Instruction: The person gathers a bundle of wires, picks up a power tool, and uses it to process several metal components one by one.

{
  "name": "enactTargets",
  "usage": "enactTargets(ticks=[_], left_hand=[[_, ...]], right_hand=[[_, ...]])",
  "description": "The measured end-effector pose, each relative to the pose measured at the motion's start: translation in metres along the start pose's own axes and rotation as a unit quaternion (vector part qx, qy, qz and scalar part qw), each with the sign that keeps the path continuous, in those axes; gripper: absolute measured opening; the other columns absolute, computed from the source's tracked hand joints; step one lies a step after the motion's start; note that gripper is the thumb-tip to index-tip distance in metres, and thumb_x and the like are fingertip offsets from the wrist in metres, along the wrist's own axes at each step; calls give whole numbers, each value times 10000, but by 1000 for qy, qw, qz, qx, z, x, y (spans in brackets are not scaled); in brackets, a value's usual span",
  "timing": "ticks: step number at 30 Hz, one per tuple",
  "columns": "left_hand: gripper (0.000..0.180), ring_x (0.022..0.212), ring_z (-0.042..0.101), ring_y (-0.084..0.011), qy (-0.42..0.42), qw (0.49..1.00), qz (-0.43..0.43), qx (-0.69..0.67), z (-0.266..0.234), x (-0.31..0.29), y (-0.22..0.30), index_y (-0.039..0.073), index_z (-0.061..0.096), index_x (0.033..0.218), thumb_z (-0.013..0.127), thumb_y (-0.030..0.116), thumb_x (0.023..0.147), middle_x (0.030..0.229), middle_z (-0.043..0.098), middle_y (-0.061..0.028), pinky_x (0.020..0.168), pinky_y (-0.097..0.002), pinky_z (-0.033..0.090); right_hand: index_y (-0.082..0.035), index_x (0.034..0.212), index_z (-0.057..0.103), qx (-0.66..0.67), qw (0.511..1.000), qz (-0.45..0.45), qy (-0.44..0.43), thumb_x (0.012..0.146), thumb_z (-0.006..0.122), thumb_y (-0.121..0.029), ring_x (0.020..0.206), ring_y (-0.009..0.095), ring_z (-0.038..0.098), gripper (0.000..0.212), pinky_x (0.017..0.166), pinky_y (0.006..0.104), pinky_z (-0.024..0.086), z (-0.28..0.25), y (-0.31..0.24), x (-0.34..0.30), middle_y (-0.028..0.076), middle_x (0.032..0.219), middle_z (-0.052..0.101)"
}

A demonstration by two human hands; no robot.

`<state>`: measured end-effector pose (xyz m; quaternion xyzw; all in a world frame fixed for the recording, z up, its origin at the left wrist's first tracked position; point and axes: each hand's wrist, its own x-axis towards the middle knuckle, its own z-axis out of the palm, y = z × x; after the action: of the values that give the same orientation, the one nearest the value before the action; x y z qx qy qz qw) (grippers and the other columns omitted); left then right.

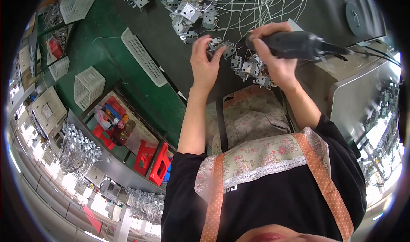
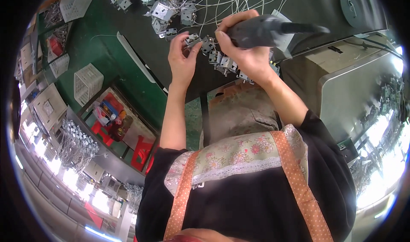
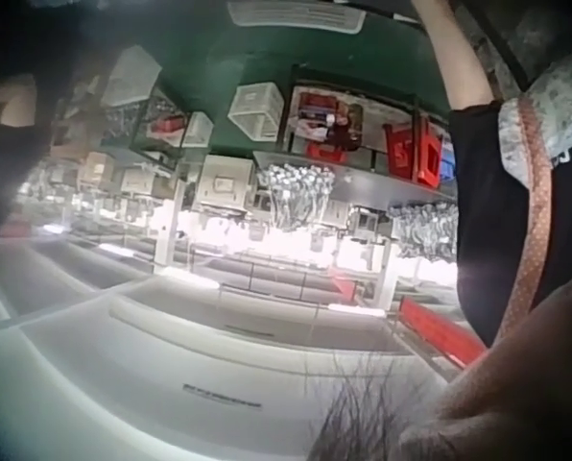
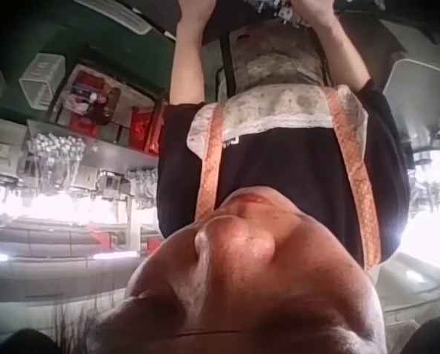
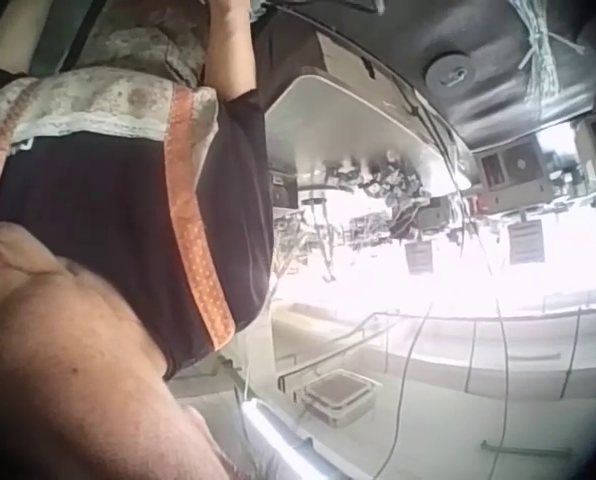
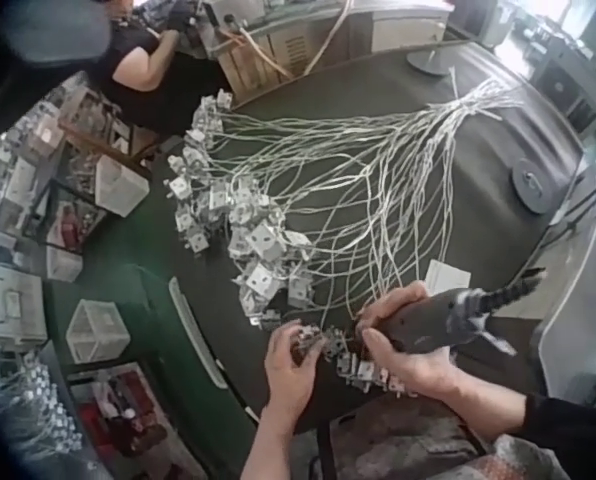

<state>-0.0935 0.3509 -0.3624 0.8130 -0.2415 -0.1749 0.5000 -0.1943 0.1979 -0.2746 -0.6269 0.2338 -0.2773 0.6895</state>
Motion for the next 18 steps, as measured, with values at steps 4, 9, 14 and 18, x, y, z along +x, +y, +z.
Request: enactTargets(ticks=[4,9,14,18], left_hand=[[313,840,642,-307,-16,997,69,23,1,-5,7,54,581,1074,737,43,803,981,646,-115,716,-343,522],[377,903,653,-328,16,991,130,21,7,-3,-5,60,572,1087,746,-15,761,1023,653,-124,760,-375,537],[422,928,658,-326,17,985,169,17,8,-1,-9,61,562,1103,745,-48,738,1055,656,-128,778,-368,541],[430,928,659,-326,15,985,169,15,8,-1,-10,63,558,1105,743,-54,734,1058,658,-128,781,-366,545]], right_hand=[[-2,1013,469,83,993,-85,3,811,667,53,831,129,603,288,735,271,514,4,-14,5,102,904,630],[0,1018,463,52,997,-40,-31,817,675,38,743,114,610,294,647,248,517,13,-19,10,101,894,634],[0,1020,460,87,996,-20,-13,820,670,41,727,108,609,293,625,238,514,17,-4,6,98,885,634],[1,1021,457,94,995,-37,-8,823,664,44,766,112,612,289,649,247,522,19,-4,9,104,897,635]])
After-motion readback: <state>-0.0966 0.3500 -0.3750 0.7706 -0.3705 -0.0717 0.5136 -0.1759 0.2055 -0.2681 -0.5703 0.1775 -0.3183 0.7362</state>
